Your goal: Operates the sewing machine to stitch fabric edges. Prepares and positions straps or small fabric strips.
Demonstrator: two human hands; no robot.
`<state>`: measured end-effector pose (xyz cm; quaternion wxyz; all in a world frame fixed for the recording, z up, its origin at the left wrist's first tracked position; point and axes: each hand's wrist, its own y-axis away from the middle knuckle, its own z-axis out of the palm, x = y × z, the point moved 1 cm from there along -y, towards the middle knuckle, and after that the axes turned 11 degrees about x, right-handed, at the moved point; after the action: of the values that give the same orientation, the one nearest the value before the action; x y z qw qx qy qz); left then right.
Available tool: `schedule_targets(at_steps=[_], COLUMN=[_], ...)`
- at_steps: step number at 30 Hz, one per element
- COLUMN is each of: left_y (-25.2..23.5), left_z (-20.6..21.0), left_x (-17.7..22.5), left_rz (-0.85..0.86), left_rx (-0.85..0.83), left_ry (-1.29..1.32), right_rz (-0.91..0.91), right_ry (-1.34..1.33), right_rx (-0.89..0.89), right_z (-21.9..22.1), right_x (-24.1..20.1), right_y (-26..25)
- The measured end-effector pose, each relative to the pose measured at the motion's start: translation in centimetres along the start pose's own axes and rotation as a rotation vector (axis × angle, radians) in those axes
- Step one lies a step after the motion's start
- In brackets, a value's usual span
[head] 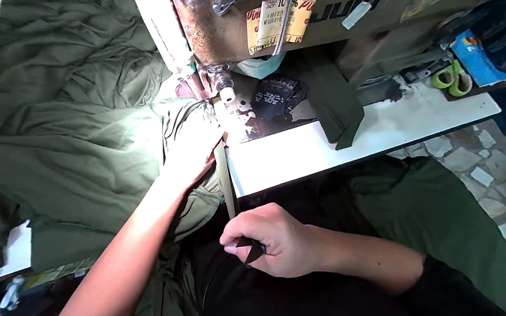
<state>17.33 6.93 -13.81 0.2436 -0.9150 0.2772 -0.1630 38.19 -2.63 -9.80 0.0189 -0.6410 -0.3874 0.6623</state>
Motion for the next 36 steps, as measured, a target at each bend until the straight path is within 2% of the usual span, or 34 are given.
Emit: schedule_targets(at_steps=[3, 5, 7, 9, 12, 15, 21, 36], left_y=[0.6, 1.7, 3.0, 3.8, 4.5, 4.6, 4.8, 5.1], left_z=[-0.6, -1.2, -1.8, -2.0, -1.6, -1.3, -0.6, -0.3], left_x=[0.7, 1.5, 2.7, 3.7, 4.4, 5.1, 5.6, 5.7], left_rz=[0.05, 0.049, -0.04, -0.175, -0.329, -0.362, -0.326, -0.309], left_rx=[0.048, 0.099, 0.144, 0.206, 0.193, 0.163, 0.119, 0.057], left_ry=[-0.004, -0.012, 0.046, 0.131, 0.207, 0.229, 0.187, 0.162], right_rz=[-0.022, -0.052, -0.049, 0.029, 0.099, 0.07, 0.072, 0.091], right_ry=[-0.03, 0.061, 0.36, 0.612, 0.754, 0.808, 0.837, 0.823], right_rx=[-0.019, -0.031, -0.046, -0.168, -0.395, -0.426, -0.415, -0.443], right_z=[-0.2, -0.8, -1.9, -2.6, -2.1, -1.5, -1.2, -1.3], right_x=[0.2, 1.0, 2.7, 4.6, 5.6, 5.4, 4.6, 4.6], right_y=[-0.1, -0.5, -1.1, -1.7, -1.9, -0.8, 1.0, 1.0])
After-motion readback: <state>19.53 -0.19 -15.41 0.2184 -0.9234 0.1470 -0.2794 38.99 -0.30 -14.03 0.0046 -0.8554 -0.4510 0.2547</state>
